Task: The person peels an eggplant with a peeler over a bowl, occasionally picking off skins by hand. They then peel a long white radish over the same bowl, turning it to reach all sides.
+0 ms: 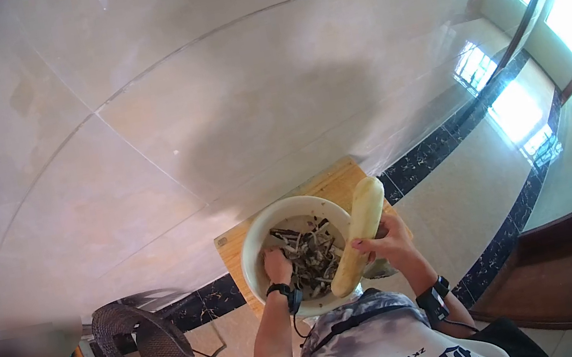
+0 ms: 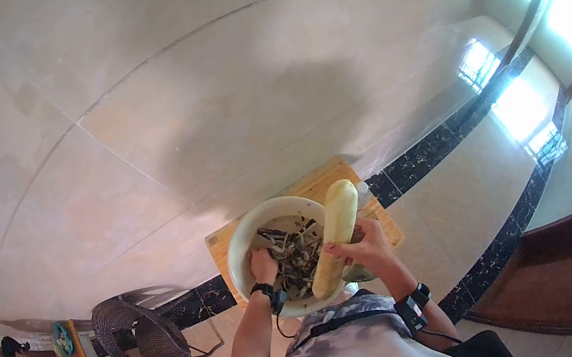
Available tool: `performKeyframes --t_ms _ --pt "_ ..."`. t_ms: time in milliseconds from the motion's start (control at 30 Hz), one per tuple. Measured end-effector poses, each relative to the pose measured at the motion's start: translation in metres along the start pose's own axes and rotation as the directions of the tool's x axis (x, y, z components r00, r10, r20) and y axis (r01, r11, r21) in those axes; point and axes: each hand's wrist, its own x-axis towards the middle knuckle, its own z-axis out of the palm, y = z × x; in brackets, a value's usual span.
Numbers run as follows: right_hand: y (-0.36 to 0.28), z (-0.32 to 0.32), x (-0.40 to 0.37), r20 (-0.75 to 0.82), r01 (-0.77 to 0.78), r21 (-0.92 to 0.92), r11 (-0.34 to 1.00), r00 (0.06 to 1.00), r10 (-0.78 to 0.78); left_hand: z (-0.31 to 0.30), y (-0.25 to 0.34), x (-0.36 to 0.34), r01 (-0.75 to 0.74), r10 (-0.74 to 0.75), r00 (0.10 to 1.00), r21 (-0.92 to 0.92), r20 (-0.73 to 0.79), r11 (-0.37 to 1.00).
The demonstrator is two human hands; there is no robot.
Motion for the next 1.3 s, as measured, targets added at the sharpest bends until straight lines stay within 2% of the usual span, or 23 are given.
performKeyframes --t_ms 100,200,300,400,500,600,633,700,800,900,1000,1133,1233,1300 --pt "-0.001 0.001 0.000 0.024 0.002 0.018 1.000 1.000 -0.003 -0.018 0.006 0.013 0.230 -0.215 0.934 -0.021 0.286 0.973" --pt "-0.003 0.006 0.002 0.043 0.007 0.000 1.000 0.999 -0.007 -0.023 0.003 0.013 0.043 -0.035 0.970 -0.029 0.240 0.999" --pt "0.006 0.008 0.007 0.055 0.006 -0.021 1.000 0.998 -0.005 -0.026 -0.002 0.017 0.170 -0.138 0.973 -0.170 0.186 0.971" --pt "0.001 0.018 0.009 0.059 0.046 0.005 0.999 0.997 -0.046 -0.074 0.024 0.012 0.368 -0.232 0.902 -0.369 0.364 0.853" --pt "0.009 0.023 0.020 0.123 0.025 -0.003 1.000 0.992 -0.024 -0.076 0.012 0.007 0.221 0.046 0.916 -0.597 0.399 0.771" --pt "0.019 0.035 0.031 0.095 0.031 -0.018 0.999 0.995 -0.030 -0.138 0.057 -0.010 0.177 0.328 0.859 -0.828 0.394 0.531" --pt "0.021 0.039 0.035 0.129 0.028 0.051 0.998 0.991 -0.035 -0.156 0.069 -0.020 0.258 0.355 0.808 -0.824 0.470 0.505" --pt "0.024 0.049 0.041 0.127 0.036 0.075 0.997 0.991 -0.045 -0.181 0.087 -0.035 0.413 0.410 0.689 -0.789 0.597 0.455" --pt "0.027 0.061 0.046 0.166 0.012 0.142 0.990 0.985 -0.036 -0.188 0.094 -0.049 0.171 0.370 0.774 -0.732 0.514 0.659" --pt "0.034 0.070 0.053 0.256 -0.062 0.150 0.987 0.966 0.022 -0.182 0.095 -0.060 0.195 0.267 0.864 -0.773 0.427 0.604" --pt "0.044 0.079 0.055 0.332 -0.081 0.143 0.986 0.943 0.029 -0.190 0.091 -0.066 0.231 0.196 0.883 -0.759 0.426 0.608" --pt "0.044 0.083 0.054 0.427 -0.091 0.160 0.983 0.904 0.014 -0.191 0.076 -0.071 0.214 0.196 0.900 -0.788 0.388 0.577" --pt "0.033 0.084 0.052 0.408 0.037 0.114 0.993 0.909 -0.081 -0.196 0.072 -0.076 0.198 0.178 0.928 -0.839 0.327 0.507" --pt "0.035 0.079 0.055 0.408 0.029 0.127 0.991 0.910 -0.079 -0.198 0.069 -0.078 0.161 0.170 0.948 -0.865 0.270 0.476"
